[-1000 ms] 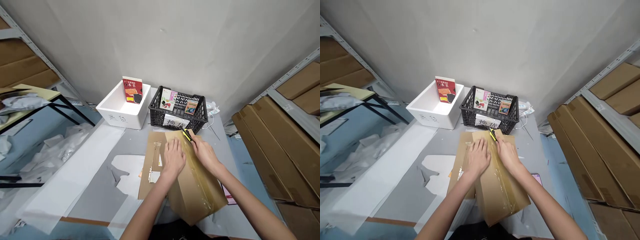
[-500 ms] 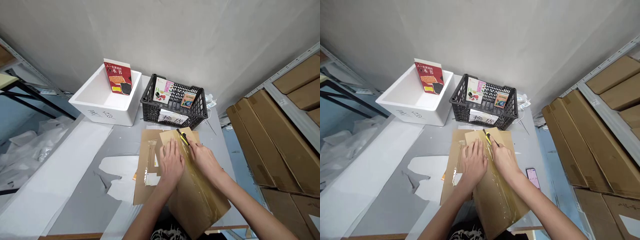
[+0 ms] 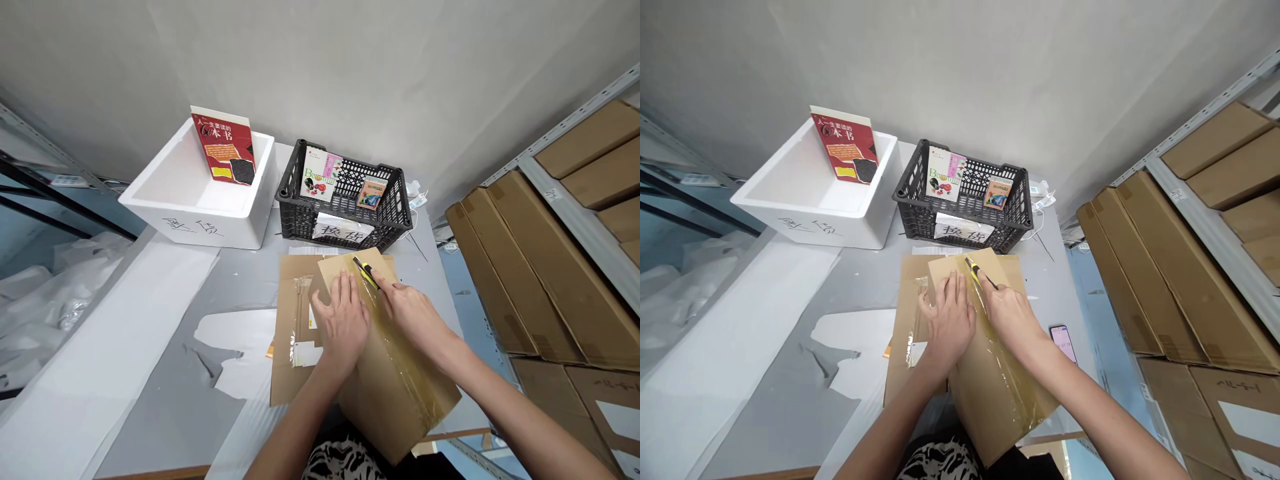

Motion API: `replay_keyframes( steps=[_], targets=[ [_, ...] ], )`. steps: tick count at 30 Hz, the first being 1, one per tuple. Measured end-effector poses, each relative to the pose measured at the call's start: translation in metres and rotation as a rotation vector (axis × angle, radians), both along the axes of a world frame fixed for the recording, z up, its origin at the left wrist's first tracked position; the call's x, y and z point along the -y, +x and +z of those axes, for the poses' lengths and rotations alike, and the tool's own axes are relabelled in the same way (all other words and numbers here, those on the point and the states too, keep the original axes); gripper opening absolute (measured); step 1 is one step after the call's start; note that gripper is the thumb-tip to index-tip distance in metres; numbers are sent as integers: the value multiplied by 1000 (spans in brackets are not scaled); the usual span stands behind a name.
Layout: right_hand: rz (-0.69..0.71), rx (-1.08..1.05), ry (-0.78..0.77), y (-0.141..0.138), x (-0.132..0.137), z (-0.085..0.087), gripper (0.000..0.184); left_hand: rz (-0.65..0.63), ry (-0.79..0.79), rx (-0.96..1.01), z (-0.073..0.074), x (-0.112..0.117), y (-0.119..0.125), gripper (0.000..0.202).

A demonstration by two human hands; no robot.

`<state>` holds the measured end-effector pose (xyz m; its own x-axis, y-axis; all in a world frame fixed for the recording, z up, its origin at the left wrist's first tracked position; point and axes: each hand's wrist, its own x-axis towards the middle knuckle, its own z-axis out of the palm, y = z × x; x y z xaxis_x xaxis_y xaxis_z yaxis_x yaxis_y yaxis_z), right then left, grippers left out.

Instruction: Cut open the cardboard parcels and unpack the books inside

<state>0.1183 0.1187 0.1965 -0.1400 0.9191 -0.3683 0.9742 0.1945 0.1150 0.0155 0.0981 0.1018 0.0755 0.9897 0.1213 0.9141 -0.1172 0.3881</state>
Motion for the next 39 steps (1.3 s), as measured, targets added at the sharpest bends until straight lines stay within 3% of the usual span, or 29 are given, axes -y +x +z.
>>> replay_keyframes(
  steps=[27,39],
  targets=[
    [14,193,-95,-2,39,17,64,-15,27,-8,-3,10,8,53],
    [36,246,-23,8,80,6,72,-9,-15,-7,1,11,8,54]
  ],
)
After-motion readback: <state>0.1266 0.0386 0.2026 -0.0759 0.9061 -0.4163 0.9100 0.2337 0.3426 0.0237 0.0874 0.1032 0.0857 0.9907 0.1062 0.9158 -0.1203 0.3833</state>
